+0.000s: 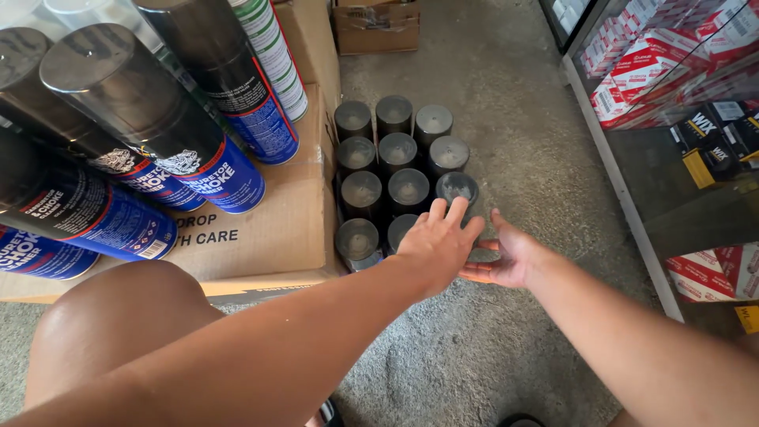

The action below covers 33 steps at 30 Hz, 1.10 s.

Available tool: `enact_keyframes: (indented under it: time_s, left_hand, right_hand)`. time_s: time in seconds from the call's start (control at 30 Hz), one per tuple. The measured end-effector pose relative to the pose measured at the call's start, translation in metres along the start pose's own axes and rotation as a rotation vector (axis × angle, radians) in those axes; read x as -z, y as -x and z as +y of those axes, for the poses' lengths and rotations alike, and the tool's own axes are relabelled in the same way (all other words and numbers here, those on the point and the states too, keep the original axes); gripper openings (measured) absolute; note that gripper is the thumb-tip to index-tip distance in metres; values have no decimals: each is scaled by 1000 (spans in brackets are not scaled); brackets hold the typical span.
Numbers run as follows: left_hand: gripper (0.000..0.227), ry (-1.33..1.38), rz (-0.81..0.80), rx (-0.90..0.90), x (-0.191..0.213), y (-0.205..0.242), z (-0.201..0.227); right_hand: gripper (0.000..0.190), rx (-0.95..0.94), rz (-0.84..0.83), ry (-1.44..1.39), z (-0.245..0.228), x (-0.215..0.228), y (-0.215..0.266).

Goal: The person removes multiple black spray cans from a glass display cabinet and places them on a cardboard box on the floor. They then remove a glass shelf, wipe it with a black cloth, and return it to the cabinet before arranging the cans back inside.

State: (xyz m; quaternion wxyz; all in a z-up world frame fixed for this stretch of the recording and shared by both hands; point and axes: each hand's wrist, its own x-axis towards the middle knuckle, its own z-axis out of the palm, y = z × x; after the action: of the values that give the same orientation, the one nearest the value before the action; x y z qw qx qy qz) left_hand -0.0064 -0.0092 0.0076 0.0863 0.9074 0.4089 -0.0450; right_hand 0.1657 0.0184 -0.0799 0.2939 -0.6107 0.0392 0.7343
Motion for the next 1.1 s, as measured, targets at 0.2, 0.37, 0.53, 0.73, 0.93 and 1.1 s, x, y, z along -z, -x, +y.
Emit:
enact_keyframes:
  time_s: [0.2, 0.37, 0.53, 0.73, 0.93, 1.1]
  left_hand:
    - [69, 68, -119, -18, 9, -7, -4]
    - [54, 138, -120, 13, 58, -13, -1]
    - [51, 192, -156, -2, 190, -14, 23]
    - [55, 371, 5, -122, 380, -28, 76]
    - [43, 476, 167, -329, 561, -37, 161]
    - [49, 617, 240, -482, 689, -39, 268]
  right_hand:
    - [68, 37, -29, 76, -3, 5, -2]
    - [69, 83, 226, 362, -46, 3, 41]
    - [70, 186, 208, 316, -99, -6, 177]
    - [61, 366, 65, 135, -160, -15, 381]
    - [47, 504, 146, -75, -191, -7, 619]
    - [42, 693, 252, -106, -196, 10, 793]
